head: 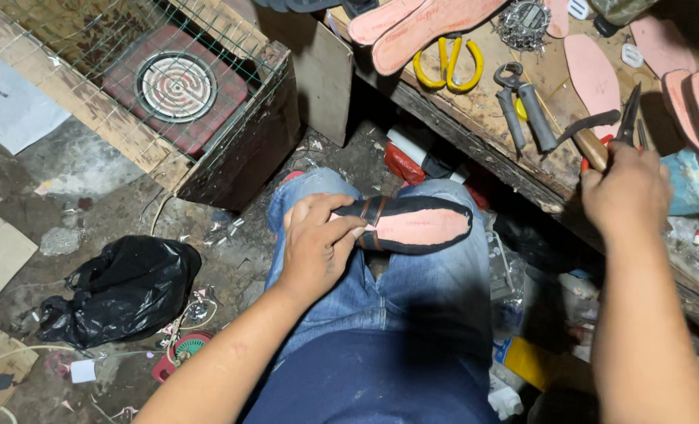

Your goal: The person sits on the floor of a shoe workshop and works on a black shoe upper. They use lasting pliers to pull and grip the upper, hammer the sole edge, fit a brown sole board to the shoe bottom, press the sole in place by hand, and finally hold up the shoe with the pink insole fitted.

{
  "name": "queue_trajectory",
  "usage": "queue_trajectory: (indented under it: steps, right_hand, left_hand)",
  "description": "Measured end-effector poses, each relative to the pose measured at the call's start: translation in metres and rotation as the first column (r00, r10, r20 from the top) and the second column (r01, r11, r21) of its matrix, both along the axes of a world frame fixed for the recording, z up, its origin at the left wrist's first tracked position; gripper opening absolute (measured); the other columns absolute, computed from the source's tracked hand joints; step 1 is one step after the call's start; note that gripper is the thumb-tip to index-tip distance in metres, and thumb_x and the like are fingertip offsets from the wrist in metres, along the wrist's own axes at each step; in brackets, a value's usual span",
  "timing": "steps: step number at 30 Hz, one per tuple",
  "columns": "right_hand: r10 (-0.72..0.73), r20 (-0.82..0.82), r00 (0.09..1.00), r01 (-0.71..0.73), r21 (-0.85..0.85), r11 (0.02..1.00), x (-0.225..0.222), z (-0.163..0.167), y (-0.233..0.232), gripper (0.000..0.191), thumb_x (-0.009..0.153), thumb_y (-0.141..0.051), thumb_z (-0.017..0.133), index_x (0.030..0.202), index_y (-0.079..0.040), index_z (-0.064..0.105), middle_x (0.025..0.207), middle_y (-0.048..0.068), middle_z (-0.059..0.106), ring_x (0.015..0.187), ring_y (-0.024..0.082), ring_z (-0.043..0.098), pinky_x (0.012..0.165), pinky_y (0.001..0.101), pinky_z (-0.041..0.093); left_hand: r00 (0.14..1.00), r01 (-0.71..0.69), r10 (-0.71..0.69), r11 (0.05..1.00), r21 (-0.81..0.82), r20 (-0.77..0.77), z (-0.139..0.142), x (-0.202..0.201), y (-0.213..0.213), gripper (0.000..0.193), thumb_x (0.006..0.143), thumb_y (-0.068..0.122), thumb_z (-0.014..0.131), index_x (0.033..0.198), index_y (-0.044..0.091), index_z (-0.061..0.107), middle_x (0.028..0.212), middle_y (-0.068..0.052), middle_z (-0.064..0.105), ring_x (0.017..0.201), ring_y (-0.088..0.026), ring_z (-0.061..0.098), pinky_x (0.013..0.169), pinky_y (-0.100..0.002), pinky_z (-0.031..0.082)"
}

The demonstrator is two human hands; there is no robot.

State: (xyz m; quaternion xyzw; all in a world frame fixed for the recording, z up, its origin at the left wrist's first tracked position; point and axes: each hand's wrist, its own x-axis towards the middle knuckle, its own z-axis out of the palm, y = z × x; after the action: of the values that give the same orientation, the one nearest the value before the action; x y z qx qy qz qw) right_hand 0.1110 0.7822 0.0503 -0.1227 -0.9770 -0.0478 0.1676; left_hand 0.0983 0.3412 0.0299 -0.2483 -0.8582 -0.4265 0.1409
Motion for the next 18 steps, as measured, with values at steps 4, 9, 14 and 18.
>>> queue_trajectory:
  steps: [4, 9, 14, 18]
  right_hand:
    - [-0.017, 0.077, 0.997, 0.027, -0.13, 0.991, 0.008, -0.006, 0.017, 0.038, 0.101, -0.025, 0.076, 0.132, -0.004, 0.07, 0.119, 0.026, 0.063, 0.117, 0.047, 0.057, 0.101, 0.0547, 0.046]
    - [-0.067, -0.073, 0.995, 0.069, 0.027, 0.997, 0.034, 0.001, 0.007, 0.037, 0.098, -0.019, 0.069, 0.131, -0.002, 0.065, 0.117, 0.024, 0.063, 0.116, 0.044, 0.058, 0.104, 0.0535, 0.048]
    - [0.013, -0.331, 0.944, -0.227, -0.617, 0.753, 0.061, -0.002, -0.079, 0.027, 0.109, -0.019, 0.059, 0.128, 0.001, 0.058, 0.113, 0.02, 0.066, 0.097, 0.033, 0.065, 0.088, 0.0441, 0.054]
    - [0.286, 0.054, 0.957, -0.128, -0.803, 0.582, 0.07, -0.006, -0.169, 0.038, 0.094, -0.017, 0.058, 0.128, 0.001, 0.058, 0.091, 0.015, 0.071, 0.073, 0.022, 0.07, 0.071, 0.0372, 0.057]
  left_hand:
    - [0.998, -0.024, 0.019, 0.998, 0.066, 0.064, 0.0, -0.007, 0.002, 0.022, 0.088, 0.017, 0.076, 0.106, 0.008, 0.068, 0.121, -0.006, 0.068, 0.118, -0.03, 0.06, 0.102, -0.043, 0.041]
    - [0.999, -0.016, 0.018, 0.999, -0.042, 0.034, 0.006, -0.013, 0.003, 0.029, 0.089, 0.018, 0.074, 0.116, 0.01, 0.068, 0.121, -0.006, 0.067, 0.115, -0.031, 0.06, 0.098, -0.043, 0.043]
    - [0.999, 0.034, -0.033, 0.995, -0.093, 0.008, 0.017, -0.011, 0.001, 0.053, 0.076, 0.034, 0.084, 0.117, 0.007, 0.064, 0.12, -0.011, 0.063, 0.111, -0.035, 0.057, 0.095, -0.046, 0.042]
    - [0.998, 0.045, -0.039, 0.994, -0.096, 0.058, 0.02, -0.009, 0.001, 0.065, 0.068, 0.039, 0.089, 0.119, 0.007, 0.062, 0.12, -0.01, 0.064, 0.111, -0.035, 0.057, 0.094, -0.046, 0.044]
